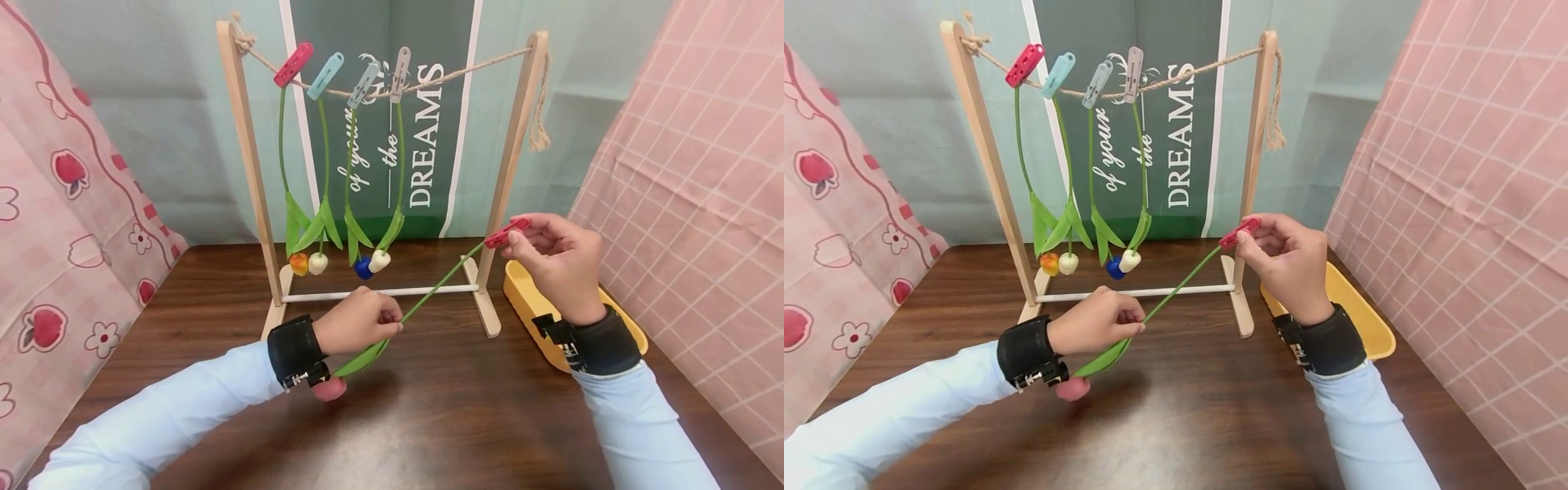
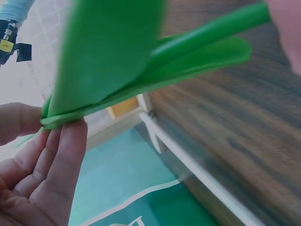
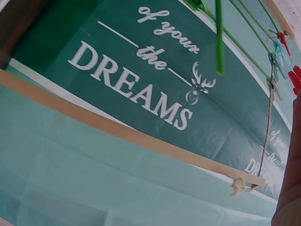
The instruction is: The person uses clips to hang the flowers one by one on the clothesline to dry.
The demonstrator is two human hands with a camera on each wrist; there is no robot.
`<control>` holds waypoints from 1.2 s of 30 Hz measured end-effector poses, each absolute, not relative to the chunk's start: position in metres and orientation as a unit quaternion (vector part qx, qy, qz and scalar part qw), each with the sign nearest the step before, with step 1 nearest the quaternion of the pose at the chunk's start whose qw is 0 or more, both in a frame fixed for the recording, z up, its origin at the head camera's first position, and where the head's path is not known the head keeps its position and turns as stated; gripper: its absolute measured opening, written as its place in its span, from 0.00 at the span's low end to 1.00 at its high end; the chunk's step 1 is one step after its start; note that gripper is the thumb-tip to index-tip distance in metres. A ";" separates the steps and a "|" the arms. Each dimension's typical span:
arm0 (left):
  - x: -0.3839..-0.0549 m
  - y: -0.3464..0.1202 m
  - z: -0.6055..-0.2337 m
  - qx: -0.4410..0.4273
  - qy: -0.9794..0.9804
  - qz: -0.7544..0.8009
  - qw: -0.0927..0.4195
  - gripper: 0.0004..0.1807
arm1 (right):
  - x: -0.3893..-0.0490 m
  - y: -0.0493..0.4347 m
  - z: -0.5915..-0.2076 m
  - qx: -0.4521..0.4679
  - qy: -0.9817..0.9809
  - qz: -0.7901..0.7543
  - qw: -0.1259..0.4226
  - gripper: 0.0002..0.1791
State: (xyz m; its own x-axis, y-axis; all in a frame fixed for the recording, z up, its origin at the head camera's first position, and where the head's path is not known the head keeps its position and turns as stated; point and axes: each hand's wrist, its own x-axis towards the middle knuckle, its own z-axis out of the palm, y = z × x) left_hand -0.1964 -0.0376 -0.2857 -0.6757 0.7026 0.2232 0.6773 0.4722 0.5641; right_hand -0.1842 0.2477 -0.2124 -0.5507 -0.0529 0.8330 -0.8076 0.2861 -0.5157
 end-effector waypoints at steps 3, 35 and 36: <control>-0.197 -0.035 -0.281 0.394 0.855 0.336 0.008 0.03 | -0.187 0.246 -0.203 0.307 -0.715 0.509 0.369 0.08; -0.221 -0.010 -0.252 0.344 0.782 0.505 -0.124 0.04 | -0.211 0.238 -0.121 0.345 -0.733 0.421 0.409 0.08; -0.223 -0.009 -0.251 0.342 0.780 0.509 -0.126 0.05 | -0.211 0.238 -0.119 0.350 -0.732 0.420 0.408 0.08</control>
